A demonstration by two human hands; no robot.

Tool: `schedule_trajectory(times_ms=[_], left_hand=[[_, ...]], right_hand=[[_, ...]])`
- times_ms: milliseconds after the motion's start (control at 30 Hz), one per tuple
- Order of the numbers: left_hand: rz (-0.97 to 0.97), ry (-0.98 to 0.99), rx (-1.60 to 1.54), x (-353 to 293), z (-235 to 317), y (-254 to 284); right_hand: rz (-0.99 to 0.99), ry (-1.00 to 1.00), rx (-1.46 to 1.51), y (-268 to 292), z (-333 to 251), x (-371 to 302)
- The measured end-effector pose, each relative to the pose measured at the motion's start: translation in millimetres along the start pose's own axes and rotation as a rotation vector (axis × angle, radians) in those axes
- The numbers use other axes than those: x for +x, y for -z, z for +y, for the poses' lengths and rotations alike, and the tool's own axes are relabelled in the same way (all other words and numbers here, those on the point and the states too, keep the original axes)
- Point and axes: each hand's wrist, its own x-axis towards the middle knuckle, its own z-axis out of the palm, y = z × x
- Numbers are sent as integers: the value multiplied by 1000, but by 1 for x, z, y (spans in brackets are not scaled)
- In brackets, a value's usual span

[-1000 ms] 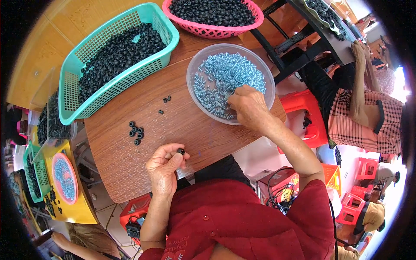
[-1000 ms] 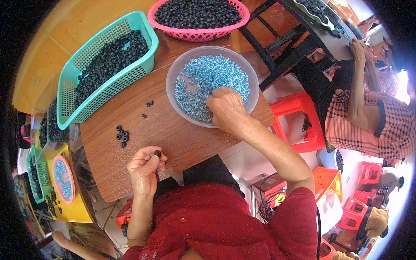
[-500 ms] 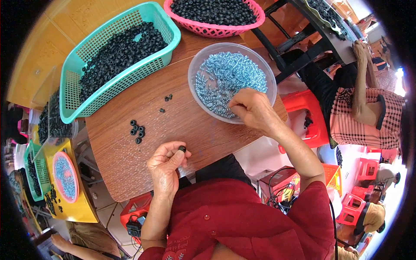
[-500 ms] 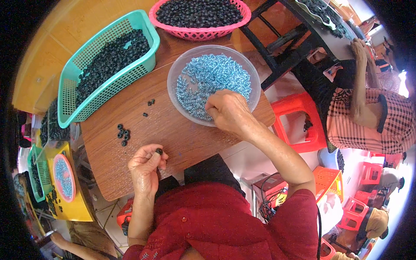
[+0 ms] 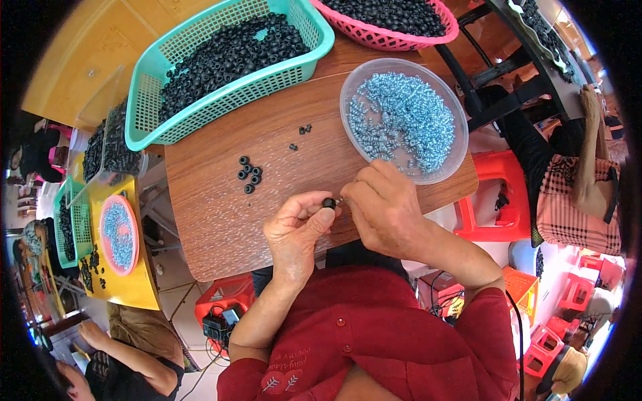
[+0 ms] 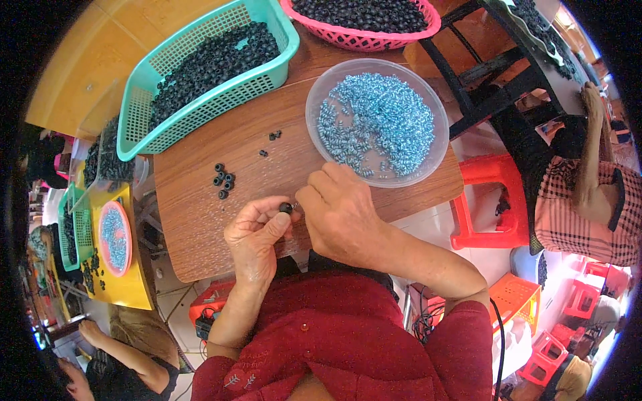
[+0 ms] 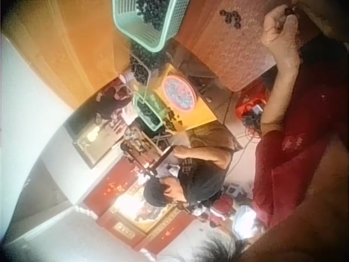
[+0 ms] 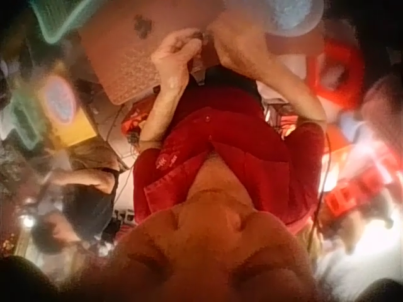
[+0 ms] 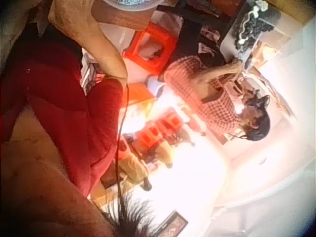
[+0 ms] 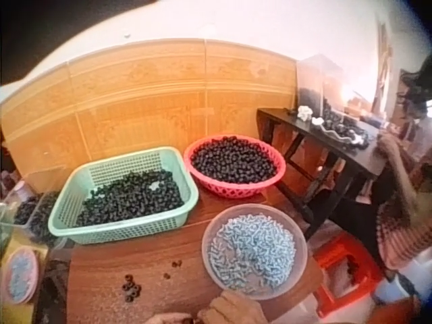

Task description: The person assembles components by picking small metal pins from a dish and inserting them into black rubber grommets by hand.

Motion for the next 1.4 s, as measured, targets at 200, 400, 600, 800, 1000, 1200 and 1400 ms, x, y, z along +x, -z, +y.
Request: schedule_trajectory(times_ms=[200,400,600,800,1000,1200,1400], left_hand=[[10,-20,12,-3,1,1],[41,-73,107,-3,-3,1],[36,-54,117,-4,-3,1],[21,10,34,-6,-1,1],[13,10,-62,-4,-6,9],[54,46,-248,-3,-3,8],[56,125,-394,0,-2,29]], right_hand=[[19,74,-113,-3,-8,0],[11,135,-201,-5,-11,1],[8,171,-235,-8,-12,0],[-3,201,-252,-14,-14,-2],[34,86,-48,-16,-16,-5],[54,64,-72,-23,-31,-4],[34,48,71,-36,-21,10]])
